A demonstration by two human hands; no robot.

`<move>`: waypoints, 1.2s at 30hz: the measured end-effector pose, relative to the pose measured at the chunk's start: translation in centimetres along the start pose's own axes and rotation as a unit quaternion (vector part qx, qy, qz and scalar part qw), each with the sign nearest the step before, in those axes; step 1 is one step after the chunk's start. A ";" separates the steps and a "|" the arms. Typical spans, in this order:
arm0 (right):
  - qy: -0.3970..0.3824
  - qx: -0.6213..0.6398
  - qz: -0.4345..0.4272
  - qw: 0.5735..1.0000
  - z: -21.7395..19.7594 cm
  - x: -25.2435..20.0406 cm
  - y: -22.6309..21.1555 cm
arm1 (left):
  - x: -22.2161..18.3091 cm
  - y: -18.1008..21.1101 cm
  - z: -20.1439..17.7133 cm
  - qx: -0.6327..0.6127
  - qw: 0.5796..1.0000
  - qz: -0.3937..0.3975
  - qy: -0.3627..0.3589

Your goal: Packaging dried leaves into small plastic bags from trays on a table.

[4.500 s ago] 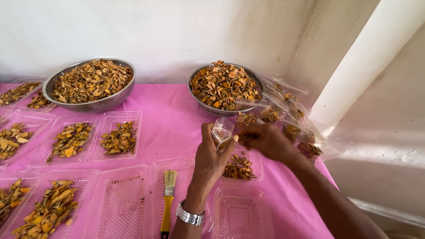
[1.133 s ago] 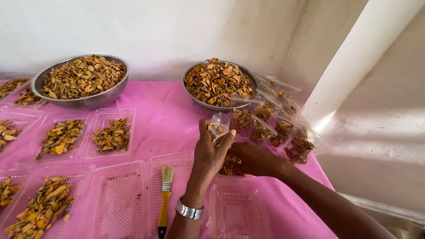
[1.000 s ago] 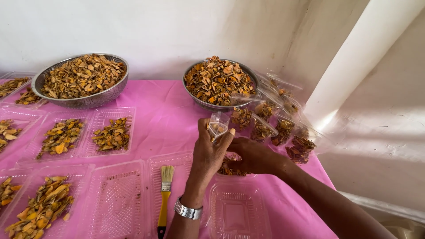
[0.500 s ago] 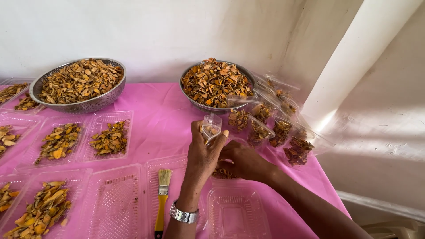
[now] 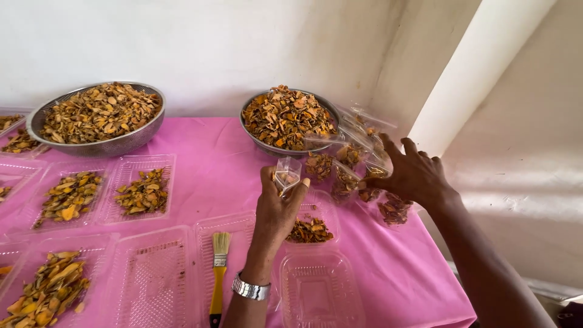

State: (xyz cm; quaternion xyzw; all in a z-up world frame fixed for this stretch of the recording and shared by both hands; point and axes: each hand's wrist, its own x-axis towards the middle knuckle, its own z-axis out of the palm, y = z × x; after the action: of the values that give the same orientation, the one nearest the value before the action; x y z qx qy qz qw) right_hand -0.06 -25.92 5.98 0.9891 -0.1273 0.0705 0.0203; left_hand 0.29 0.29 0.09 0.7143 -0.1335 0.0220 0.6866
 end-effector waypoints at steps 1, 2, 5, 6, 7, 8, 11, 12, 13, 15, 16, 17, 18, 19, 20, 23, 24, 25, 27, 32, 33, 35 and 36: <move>0.001 -0.001 -0.001 1.000 0.4 0.4 -0.3 | -0.1 0.1 -0.2 -0.001 1.000 0.001 0.002; -0.005 0.005 -0.009 1.000 0.8 0.8 -0.5 | -0.2 0.2 -0.3 -0.001 1.000 0.004 0.002; -0.005 -0.005 -0.021 1.000 2.2 1.8 -0.6 | -0.1 0.2 -0.5 -0.001 1.000 0.006 0.004; -0.001 -0.020 -0.025 0.999 2.8 2.1 -0.5 | 0.1 0.1 -0.5 0.002 1.000 0.002 0.007; 0.000 -0.021 -0.026 0.999 3.1 2.2 -0.4 | 0.1 0.0 -0.5 0.001 1.000 0.003 0.008; 0.021 -0.006 -0.034 0.999 3.5 2.3 -0.4 | 0.2 -0.2 -0.5 0.000 1.000 0.001 0.011; 0.057 0.042 -0.036 0.997 4.3 2.7 0.2 | 0.4 -0.5 -0.3 0.006 1.000 -0.005 0.011; 0.071 0.076 -0.032 0.994 4.6 2.9 0.4 | 0.5 -0.6 -0.3 0.012 1.000 -0.009 0.011; 0.073 0.075 -0.034 0.994 4.5 3.0 0.5 | 0.5 -0.5 -0.3 0.012 1.000 -0.008 0.013; 0.091 0.068 -0.052 0.992 4.4 3.2 0.7 | 0.5 -0.5 -0.3 0.014 1.000 -0.013 0.012; 0.091 0.068 -0.054 0.992 4.6 3.8 0.5 | 0.4 -0.3 -0.4 0.015 1.000 -0.013 0.014; 0.082 0.061 -0.065 0.993 4.8 4.2 0.6 | 0.3 -0.1 -0.3 0.016 1.000 -0.011 0.011; 0.072 0.053 -0.076 0.993 5.0 4.6 0.6 | 0.2 0.1 -0.3 0.018 1.000 -0.009 0.009; 0.071 0.053 -0.075 0.993 5.2 4.9 0.8 | 0.2 0.0 -0.2 0.018 1.000 -0.009 0.008; 0.062 0.061 -0.070 0.994 5.4 5.3 0.9 | 0.2 -0.1 -0.2 0.015 1.000 -0.004 0.008; 0.061 0.069 -0.064 0.994 7.1 7.8 2.4 | 0.3 -0.4 -0.3 0.011 1.000 0.005 0.013; 0.069 0.068 -0.059 0.994 7.9 8.8 3.1 | 0.4 -0.6 -0.3 0.010 1.000 0.009 0.015; 0.068 0.068 -0.061 0.994 8.0 8.9 3.3 | 0.4 -0.7 -0.3 0.010 1.000 0.007 0.017; 0.090 0.100 -0.045 0.990 8.3 8.9 3.7 | 0.5 -0.9 -0.2 0.005 1.000 0.017 0.013; 0.124 0.126 -0.027 0.984 9.0 9.1 4.2 | 0.4 -0.9 -0.1 0.005 1.000 0.004 0.019; 0.134 0.132 -0.025 0.982 9.0 9.2 4.0 | 0.4 -0.7 -0.3 0.005 1.000 0.003 0.025; 0.147 0.125 -0.032 0.981 9.6 9.7 5.0 | 0.2 0.0 0.0 0.005 1.000 -0.003 0.022; 0.160 0.117 -0.037 0.979 10.1 10.1 5.1 | 0.0 0.3 -0.2 0.004 1.000 -0.009 0.016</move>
State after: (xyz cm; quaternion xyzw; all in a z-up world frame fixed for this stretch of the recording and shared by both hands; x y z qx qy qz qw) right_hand 9.67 -33.97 -2.40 0.9647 -0.0764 0.2414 -0.0730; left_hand 0.26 0.44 0.35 0.7180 -0.1153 0.0279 0.6859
